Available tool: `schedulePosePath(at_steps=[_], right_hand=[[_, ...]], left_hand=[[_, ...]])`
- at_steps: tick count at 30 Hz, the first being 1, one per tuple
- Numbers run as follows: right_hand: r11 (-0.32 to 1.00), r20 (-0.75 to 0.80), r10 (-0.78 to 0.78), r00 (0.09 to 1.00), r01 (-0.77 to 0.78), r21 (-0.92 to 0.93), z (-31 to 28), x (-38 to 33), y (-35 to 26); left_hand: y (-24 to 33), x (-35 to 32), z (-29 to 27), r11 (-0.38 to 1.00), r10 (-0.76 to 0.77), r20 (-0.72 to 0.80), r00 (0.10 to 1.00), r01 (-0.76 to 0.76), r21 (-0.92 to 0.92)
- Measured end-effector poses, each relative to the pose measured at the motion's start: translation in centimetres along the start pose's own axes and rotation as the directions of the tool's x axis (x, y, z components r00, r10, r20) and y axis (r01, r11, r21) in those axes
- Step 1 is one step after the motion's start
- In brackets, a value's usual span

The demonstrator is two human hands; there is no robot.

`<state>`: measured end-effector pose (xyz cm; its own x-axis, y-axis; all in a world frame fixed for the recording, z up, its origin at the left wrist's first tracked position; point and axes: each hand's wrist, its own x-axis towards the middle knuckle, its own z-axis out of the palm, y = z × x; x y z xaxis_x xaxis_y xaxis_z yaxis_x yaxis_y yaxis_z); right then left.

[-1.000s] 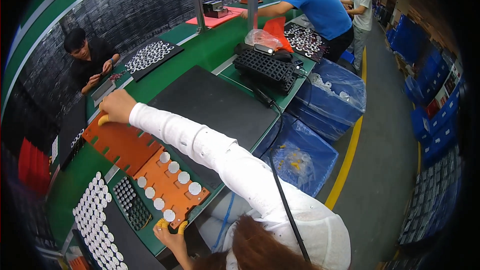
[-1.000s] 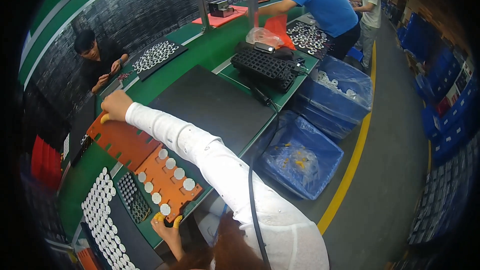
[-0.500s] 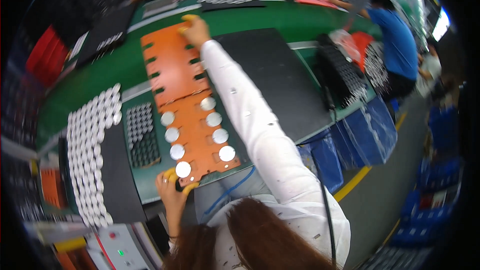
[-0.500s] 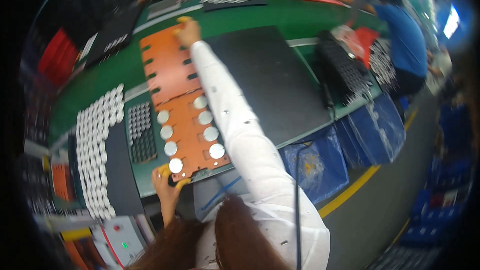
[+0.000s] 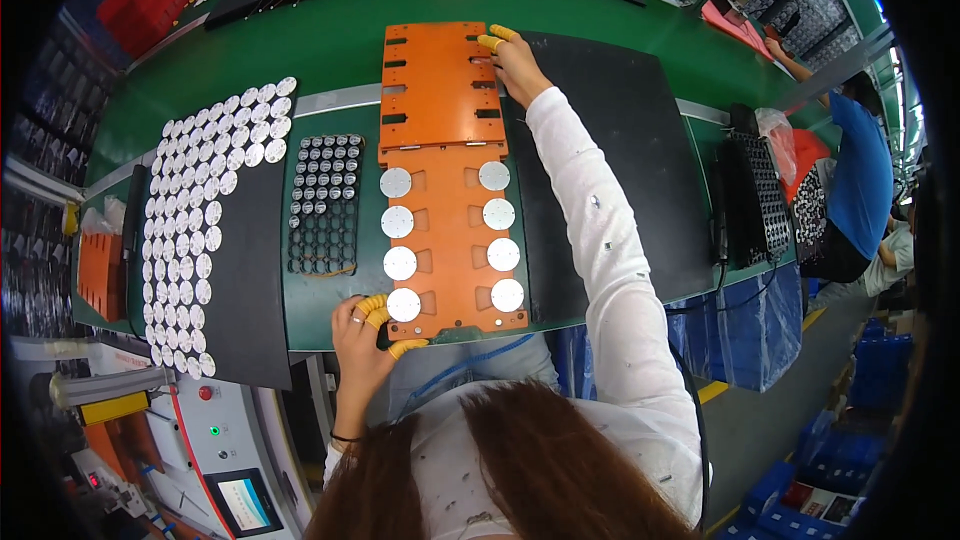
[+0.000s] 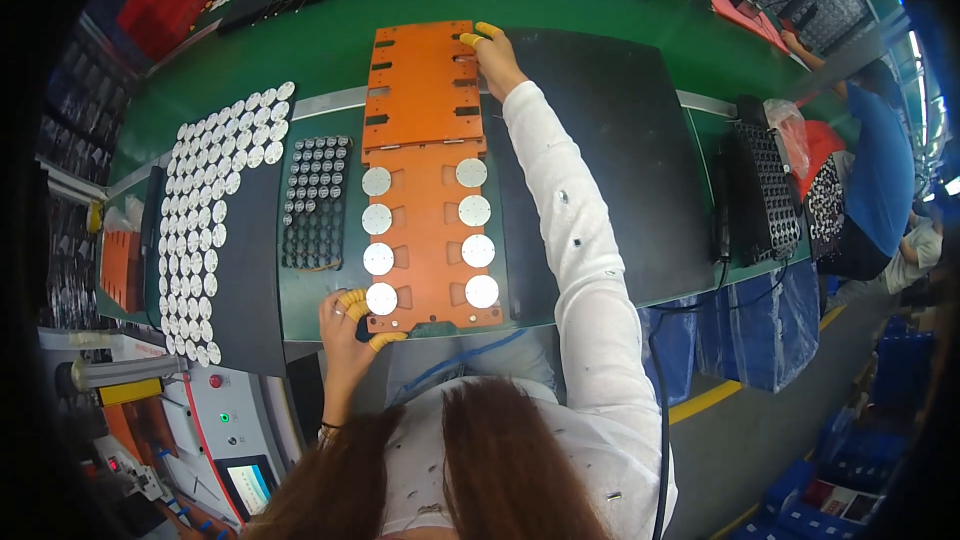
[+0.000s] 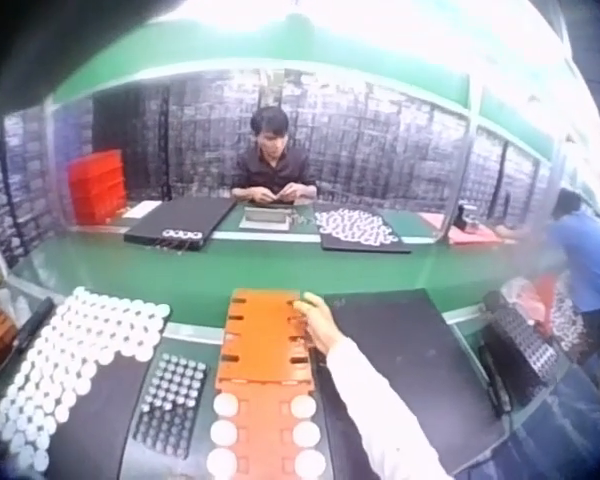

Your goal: The person assembles circular electronic components by attaching small parts to round plates and placing them into an orange folding fixture. The person closes the fixture, presses it using a machine, and unloads the pressed components onto a mat.

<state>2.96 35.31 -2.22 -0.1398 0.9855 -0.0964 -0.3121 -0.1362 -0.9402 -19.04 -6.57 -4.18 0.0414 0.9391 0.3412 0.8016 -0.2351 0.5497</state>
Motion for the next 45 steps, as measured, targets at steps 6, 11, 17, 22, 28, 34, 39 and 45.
schedulePosePath(at_steps=[6, 11, 17, 22, 28, 34, 39, 45], right_hand=[[0.461, 0.127, -0.447, 0.886, 0.349, -0.816, -2.0, -8.9, -1.6], [0.502, 0.118, -0.128, 0.985, 0.167, -0.849, -2.6, -18.3, -2.2], [0.674, 0.037, 0.146, 0.989, -0.072, -0.735, -2.9, -18.9, -0.3], [0.821, 0.066, 0.293, 0.954, -0.216, -0.529, -3.5, -18.9, -0.2], [0.876, 0.144, 0.283, 0.948, -0.194, -0.441, -4.2, -19.0, -0.4], [0.965, 0.284, 0.258, 0.923, -0.261, -0.028, -4.3, -19.2, -0.9], [0.887, 0.235, -0.313, 0.92, 0.371, -0.274, 0.6, -24.6, -3.7], [0.534, 0.333, -0.63, 0.702, 0.702, -0.471, 1.4, -27.5, -4.8]], left_hand=[[0.2, 1.1, -0.1, 0.998, -0.043, 0.068, 0.997, 0.046, -0.043], [0.3, 2.9, -4.1, 0.971, -0.14, 0.223, 0.965, 0.178, -0.16], [1.2, 5.3, -4.5, 0.978, -0.181, -0.013, 0.983, 0.178, -0.108], [2.1, 6.0, -3.3, 0.977, -0.154, -0.121, 0.981, 0.133, -0.169], [4.3, 11.0, -2.5, 0.893, -0.118, -0.098, 0.988, 0.063, -0.446], [7.1, 14.0, 0.0, 0.823, -0.201, 0.104, 0.974, 0.226, -0.522], [8.8, 14.1, 1.0, 0.597, -0.185, 0.005, 0.983, 0.117, -0.794], [9.6, 13.8, 0.4, 0.717, -0.114, -0.213, 0.97, -0.068, -0.694]])
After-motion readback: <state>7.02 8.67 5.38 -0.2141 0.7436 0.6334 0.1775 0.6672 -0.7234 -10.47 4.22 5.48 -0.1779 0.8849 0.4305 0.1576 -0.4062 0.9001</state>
